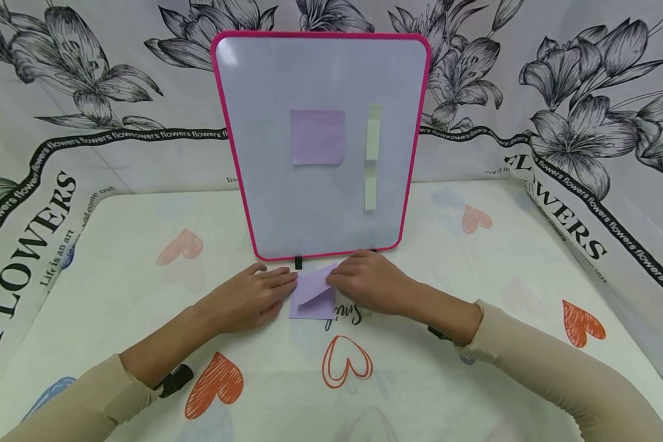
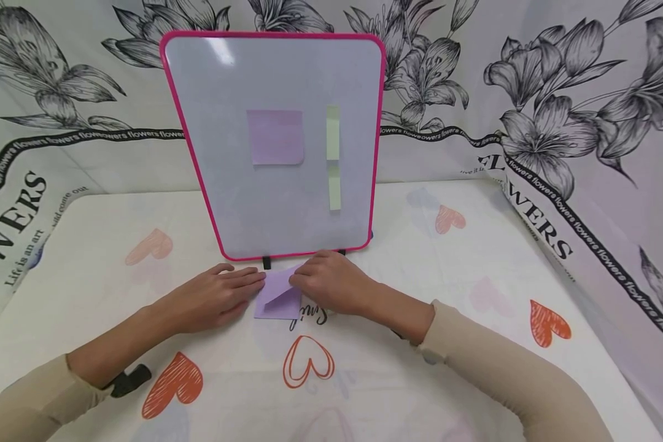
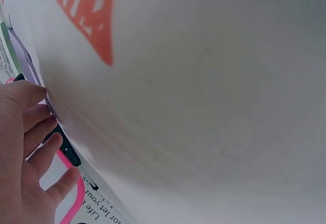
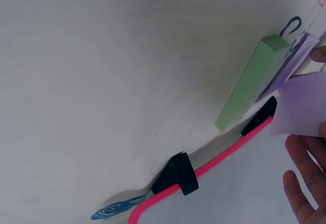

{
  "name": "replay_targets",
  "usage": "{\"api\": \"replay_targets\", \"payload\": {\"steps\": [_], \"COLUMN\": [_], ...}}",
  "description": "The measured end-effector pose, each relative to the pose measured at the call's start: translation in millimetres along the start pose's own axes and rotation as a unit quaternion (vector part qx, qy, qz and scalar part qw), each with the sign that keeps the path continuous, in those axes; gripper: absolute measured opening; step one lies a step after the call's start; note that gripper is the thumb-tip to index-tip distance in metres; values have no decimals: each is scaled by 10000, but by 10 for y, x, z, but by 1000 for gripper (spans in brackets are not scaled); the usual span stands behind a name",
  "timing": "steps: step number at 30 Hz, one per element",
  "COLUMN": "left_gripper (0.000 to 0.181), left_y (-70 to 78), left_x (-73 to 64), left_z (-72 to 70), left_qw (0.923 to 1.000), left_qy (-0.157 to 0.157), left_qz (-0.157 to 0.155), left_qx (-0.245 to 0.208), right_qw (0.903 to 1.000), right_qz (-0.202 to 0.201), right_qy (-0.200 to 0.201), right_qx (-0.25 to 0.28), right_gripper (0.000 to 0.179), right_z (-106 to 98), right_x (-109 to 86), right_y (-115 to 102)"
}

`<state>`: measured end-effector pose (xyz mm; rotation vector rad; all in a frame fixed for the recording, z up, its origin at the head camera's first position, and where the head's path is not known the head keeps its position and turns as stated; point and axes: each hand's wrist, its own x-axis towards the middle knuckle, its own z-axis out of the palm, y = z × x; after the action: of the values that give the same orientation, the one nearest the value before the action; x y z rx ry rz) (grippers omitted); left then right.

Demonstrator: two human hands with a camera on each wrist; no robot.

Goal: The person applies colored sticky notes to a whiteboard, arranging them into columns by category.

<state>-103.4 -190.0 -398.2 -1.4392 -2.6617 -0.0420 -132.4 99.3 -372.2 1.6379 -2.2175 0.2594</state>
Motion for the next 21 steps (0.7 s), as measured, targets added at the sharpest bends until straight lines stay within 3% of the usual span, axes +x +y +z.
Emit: {"api": "replay_targets", "payload": {"steps": [6,12,21], "left_gripper": [42,41,40], "left_y": [-2,-5,-10], "left_x": [7,22,49], "left_z": [11,6,-17], "left_qw": [10000,10000,9999], "left_qy": [66,44,28], "left_qz": [30,44,81], "left_qx": [-61,-58,81], "right_qw": [9997,9965,9761], "right_qz": [30,-113,-518], "right_qy": [230,784,1911], "right_qx": [-6,-257,-894], "right_gripper": [13,14,20], "right_z": [-62,-94,-125], "right_x": [43,66,92], "right_y": [94,196,304]}}
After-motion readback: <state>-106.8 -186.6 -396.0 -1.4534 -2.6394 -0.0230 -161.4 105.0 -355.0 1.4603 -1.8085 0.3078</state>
